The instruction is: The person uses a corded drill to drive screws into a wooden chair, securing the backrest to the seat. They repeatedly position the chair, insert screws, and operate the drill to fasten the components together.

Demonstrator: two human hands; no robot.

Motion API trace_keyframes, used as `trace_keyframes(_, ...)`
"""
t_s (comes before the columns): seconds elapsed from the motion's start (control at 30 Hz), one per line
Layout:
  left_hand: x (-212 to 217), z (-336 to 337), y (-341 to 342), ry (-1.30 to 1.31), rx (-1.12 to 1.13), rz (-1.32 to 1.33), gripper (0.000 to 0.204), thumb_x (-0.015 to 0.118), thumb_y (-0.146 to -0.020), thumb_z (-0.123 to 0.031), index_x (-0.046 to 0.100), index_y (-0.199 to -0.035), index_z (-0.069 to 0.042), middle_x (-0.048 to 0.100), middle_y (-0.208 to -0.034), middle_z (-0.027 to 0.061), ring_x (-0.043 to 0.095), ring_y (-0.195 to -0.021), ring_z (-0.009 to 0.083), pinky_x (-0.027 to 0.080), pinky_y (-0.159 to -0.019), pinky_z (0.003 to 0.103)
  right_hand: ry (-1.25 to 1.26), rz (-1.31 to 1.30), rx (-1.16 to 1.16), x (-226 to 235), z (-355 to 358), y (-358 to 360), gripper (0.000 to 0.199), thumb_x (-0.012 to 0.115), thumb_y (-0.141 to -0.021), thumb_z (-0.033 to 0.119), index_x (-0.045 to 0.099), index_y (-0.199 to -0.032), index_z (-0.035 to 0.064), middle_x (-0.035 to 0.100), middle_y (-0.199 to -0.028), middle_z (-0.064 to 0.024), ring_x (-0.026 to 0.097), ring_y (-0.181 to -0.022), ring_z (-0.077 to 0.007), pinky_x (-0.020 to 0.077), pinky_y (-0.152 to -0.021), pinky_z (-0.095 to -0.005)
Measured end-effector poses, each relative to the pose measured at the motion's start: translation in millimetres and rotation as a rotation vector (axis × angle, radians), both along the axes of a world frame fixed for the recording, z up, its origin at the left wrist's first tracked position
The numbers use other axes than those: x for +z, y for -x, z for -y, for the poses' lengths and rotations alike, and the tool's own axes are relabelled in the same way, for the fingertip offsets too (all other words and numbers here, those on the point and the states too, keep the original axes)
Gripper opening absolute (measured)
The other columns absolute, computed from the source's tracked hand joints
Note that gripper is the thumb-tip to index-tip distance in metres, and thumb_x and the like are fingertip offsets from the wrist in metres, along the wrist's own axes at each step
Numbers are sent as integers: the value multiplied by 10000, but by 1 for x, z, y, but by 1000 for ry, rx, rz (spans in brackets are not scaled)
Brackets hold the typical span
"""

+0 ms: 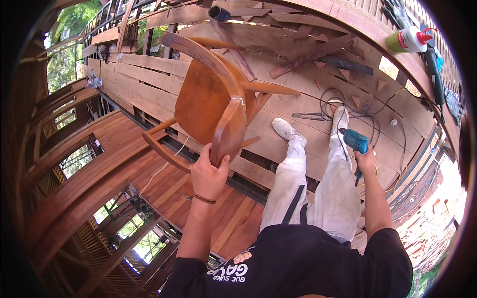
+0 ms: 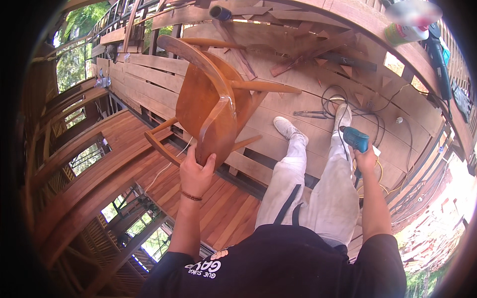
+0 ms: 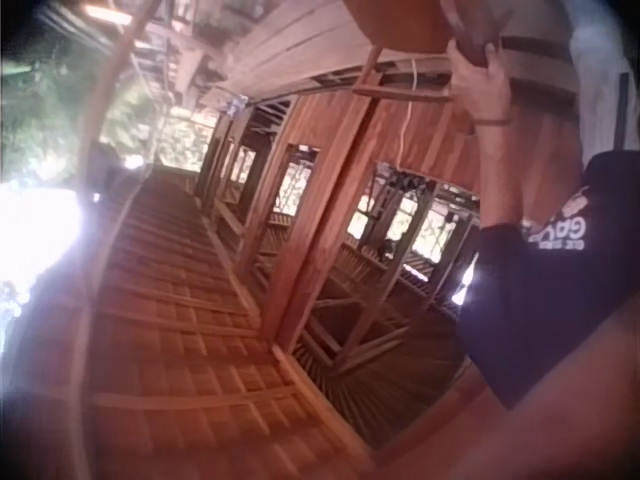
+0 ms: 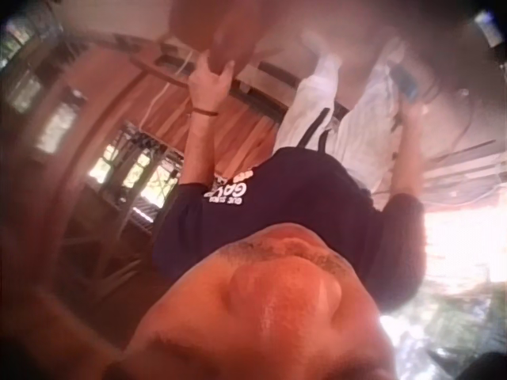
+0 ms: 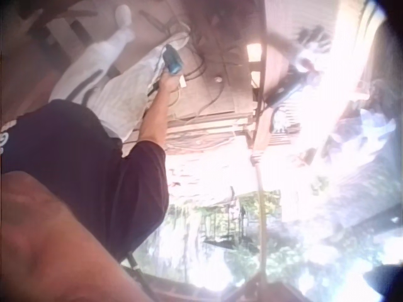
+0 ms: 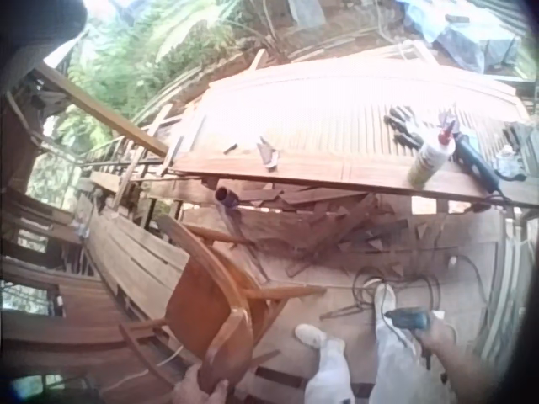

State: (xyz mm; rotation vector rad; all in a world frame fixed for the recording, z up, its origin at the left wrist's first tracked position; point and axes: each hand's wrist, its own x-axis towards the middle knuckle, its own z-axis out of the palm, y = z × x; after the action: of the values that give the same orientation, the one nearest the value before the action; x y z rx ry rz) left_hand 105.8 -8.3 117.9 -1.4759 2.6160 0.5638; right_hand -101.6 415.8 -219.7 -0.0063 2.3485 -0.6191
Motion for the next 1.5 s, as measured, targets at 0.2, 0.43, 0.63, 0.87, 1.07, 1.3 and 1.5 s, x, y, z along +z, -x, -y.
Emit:
trace_keyframes(0.2,53,-23,71,-120,-358,-610,366,673,-826,-68,585,-1178,-21,660,-1047,165,663,-929,335,532,-843,422,17,-39,-74,-9,-10,-10,433,728,-772,116,582,-1165,9,654,-727,-75,631,-602,-168,504,-575,-329)
trace_keyframes(0.43,45,-79,136,-546,-496,-1272,229,655,-881,-206,672,-1104,-257,664,-969,90,642,-728,238,538,-669,357,-5,113,-119,17,24,-18,458,733,-767,163,598,-1184,29,669,-750,-75,633,-615,-170,507,-605,-334)
trace_keyframes(0.63,64,-65,120,-910,-293,-763,172,666,-758,-98,747,-899,-45,664,-805,65,660,-739,237,567,-715,339,-79,76,-84,8,21,-53,542,747,-751,201,591,-1248,50,703,-885,-146,683,-776,-264,525,-740,-382)
trace_keyframes(0.87,49,-50,99,-977,-615,-892,195,662,-820,-187,722,-1003,-154,657,-906,51,630,-777,220,540,-691,342,-41,88,-170,21,33,-79,555,759,-749,219,582,-1241,31,706,-958,-214,698,-894,-331,524,-799,-418)
trace_keyframes(1.07,47,-17,82,-749,-992,-595,335,571,-940,-116,554,-1273,-142,621,-1200,83,664,-857,271,508,-841,418,-36,109,-130,6,38,-81,642,766,-739,237,552,-1316,53,699,-1046,-233,682,-978,-381,518,-851,-442)
trace_keyframes(1.3,11,17,-23,-17,-239,-212,436,577,-954,-239,534,-1296,28,618,-1152,145,582,-1061,229,459,-939,371,-59,66,5,-56,41,-57,572,750,-738,209,574,-1268,84,702,-809,-161,701,-717,-284,544,-692,-408)
trace_keyframes(1.5,-13,-6,-38,110,-45,-161,476,527,-999,-403,617,-1080,57,622,-947,93,557,-861,156,428,-777,285,84,287,112,-128,61,18,531,750,-697,105,596,-1200,32,697,-773,-144,693,-669,-236,555,-664,-380)
